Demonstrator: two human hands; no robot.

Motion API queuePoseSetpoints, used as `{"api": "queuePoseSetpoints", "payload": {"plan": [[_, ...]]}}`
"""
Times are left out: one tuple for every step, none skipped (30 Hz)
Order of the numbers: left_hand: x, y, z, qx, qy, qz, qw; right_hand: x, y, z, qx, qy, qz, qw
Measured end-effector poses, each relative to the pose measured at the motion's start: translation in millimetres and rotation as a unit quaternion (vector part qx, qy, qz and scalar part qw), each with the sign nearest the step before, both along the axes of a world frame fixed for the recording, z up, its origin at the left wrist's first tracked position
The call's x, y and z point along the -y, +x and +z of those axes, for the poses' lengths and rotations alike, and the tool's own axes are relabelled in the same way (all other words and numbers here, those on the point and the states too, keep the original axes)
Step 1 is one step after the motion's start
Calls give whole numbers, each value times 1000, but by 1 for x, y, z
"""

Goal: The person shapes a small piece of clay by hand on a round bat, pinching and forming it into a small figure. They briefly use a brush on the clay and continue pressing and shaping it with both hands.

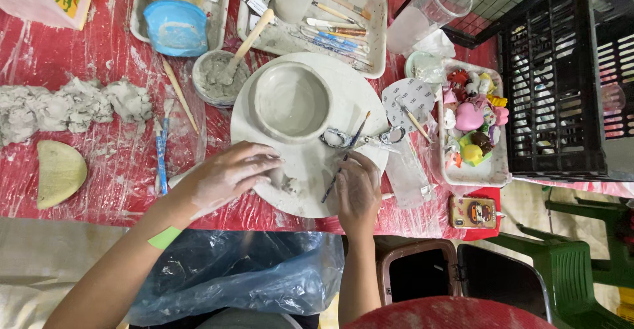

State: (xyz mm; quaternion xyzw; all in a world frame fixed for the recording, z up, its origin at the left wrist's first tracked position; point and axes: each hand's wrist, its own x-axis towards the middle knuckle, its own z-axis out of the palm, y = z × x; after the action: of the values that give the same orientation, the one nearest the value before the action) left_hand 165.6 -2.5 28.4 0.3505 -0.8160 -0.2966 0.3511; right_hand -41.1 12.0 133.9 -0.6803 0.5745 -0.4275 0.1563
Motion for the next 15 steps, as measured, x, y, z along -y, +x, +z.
{"api": "queuePoseSetpoints", "payload": {"plan": [[-2, 2, 1, -1, 4, 11, 1000, -3, 2, 1, 4, 1, 3, 1000], [-4, 2, 1, -1, -2, 14, 1000, -5, 3, 2, 8, 1, 4, 1000], [-5, 2, 2, 0, -8, 17, 1000, -7, 5, 3, -6, -7, 8, 1000], [-8, 2, 3, -1, -15, 20, 1000, -8, 6, 5, -21, -14, 12, 1000], [-11, 2, 4, -7, -20, 28, 999, -11, 7, 6, -36, -21, 15, 999], [-13, 4, 4, -13, -26, 36, 999, -13, 7, 7, -43, -23, 12, 999], [-15, 4, 5, -19, -32, 45, 998, -14, 8, 8, -50, -26, 10, 998], [-18, 5, 6, -22, -34, 48, 998, -16, 8, 10, -57, -28, 9, 998], [-21, 6, 7, -26, -36, 50, 998, -17, 8, 11, -54, -30, 10, 998], [-24, 7, 7, -29, -37, 52, 998, -18, 9, 12, -51, -30, 10, 998], [-27, 6, 8, -34, -13, 62, 997, -19, 9, 13, -47, -30, 9, 998], [-30, 4, 8, -40, 11, 72, 997, -20, 8, 14, -40, -32, 7, 999], [-33, 2, 8, -46, 35, 80, 995, -21, 8, 14, -34, -35, 5, 999], [-38, -3, 6, -41, 0, 105, 994, -22, 7, 14, -29, -38, 3, 999], [-45, -10, 5, -35, -34, 128, 991, -22, 6, 15, -28, -39, 3, 999]]}}
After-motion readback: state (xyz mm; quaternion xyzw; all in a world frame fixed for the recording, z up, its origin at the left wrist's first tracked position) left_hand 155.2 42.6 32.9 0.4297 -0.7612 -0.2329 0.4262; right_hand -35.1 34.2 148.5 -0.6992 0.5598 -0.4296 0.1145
